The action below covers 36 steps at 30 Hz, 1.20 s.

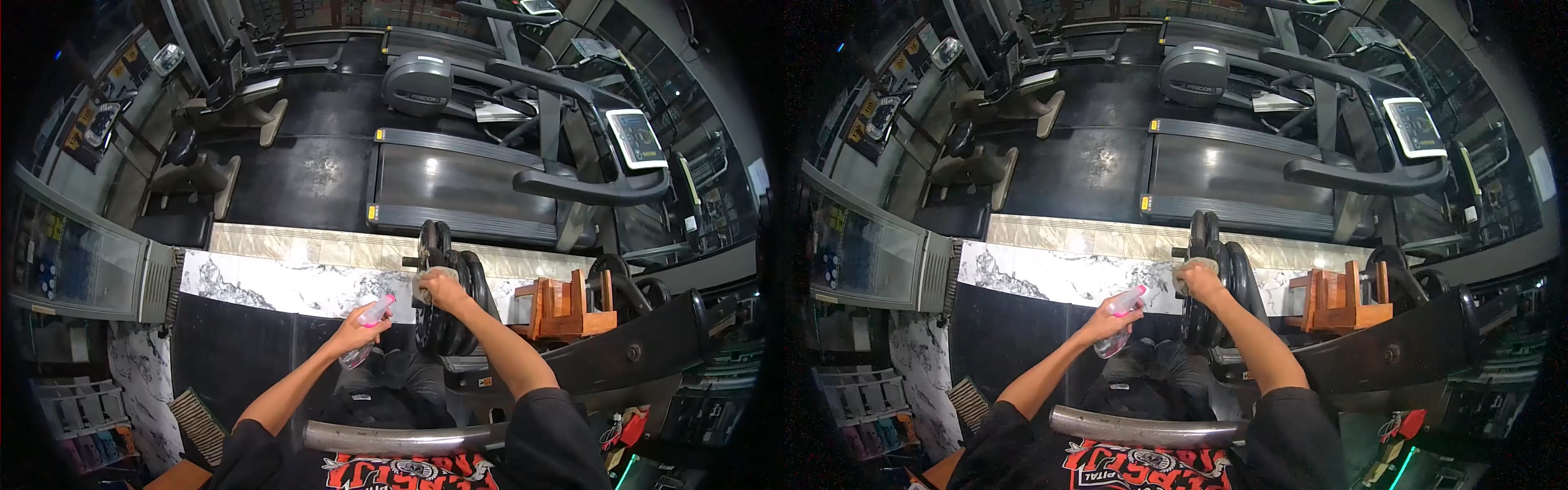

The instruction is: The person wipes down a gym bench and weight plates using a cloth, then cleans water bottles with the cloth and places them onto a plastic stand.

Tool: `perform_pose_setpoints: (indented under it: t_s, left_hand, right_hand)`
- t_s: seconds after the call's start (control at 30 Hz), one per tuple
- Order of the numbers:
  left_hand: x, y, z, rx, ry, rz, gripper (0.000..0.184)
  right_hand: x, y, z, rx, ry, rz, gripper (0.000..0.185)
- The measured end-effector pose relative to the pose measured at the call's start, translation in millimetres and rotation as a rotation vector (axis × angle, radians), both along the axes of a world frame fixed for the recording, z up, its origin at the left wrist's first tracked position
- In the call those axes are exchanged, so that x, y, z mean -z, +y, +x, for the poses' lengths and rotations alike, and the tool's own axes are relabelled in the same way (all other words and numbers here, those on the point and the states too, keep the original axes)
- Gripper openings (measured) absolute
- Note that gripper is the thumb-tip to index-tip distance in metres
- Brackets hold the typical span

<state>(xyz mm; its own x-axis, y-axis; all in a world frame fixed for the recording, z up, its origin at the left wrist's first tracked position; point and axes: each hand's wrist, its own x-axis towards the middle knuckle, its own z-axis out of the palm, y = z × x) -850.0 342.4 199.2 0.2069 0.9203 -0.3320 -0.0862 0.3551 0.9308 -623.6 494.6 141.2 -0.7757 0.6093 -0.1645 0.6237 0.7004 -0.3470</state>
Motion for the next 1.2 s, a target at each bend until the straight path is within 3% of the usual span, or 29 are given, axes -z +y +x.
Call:
perform_pose_setpoints:
  t_s: [0.2, 0.33, 0.43, 0.67, 0.77, 0.8, 0.87, 1.0, 1.03, 1.2]
  left_hand:
    - [1, 7, 12, -0.014, -0.062, 0.054, 0.02]
    - [-1, 10, 11, 0.018, -0.04, 0.043, 0.023]
    - [-4, 10, 11, 0.016, -0.07, 0.061, 0.022]
    - [0, -3, 7, -0.051, -0.058, 0.019, 0.022]
    - [6, -10, 7, -0.061, -0.05, 0.034, 0.022]
    - [7, -11, 8, -0.042, -0.047, 0.036, 0.022]
    - [7, -11, 12, -0.06, -0.076, 0.021, 0.021]
    - [6, -11, 23, -0.009, -0.064, -0.002, 0.021]
    - [5, -11, 27, -0.023, -0.07, 0.041, 0.022]
    - [3, -13, 26, -0.078, -0.092, -0.009, 0.022]
  right_hand:
    - [-34, -38, 12, -0.078, 0.071, -0.202, 0.028]
    - [-27, -45, 19, -0.123, 0.08, -0.167, 0.03]
    - [-53, -33, 8, 0.019, 0.034, -0.417, 0.037]
    - [-72, 4, -7, 0.196, 0.217, -0.128, 0.046]
    - [-31, -10, 9, 0.421, -0.077, -0.086, 0.037]
    - [-15, -23, 19, 0.348, 0.085, 0.05, 0.036]
    - [-8, -40, 29, 0.247, 0.073, 0.119, 0.035]
    - [-36, -70, 45, 0.13, -0.082, 0.02, 0.037]
    - [-28, -72, 51, 0.022, -0.069, 0.107, 0.036]
    - [-34, -89, 60, -0.039, -0.205, 0.089, 0.036]
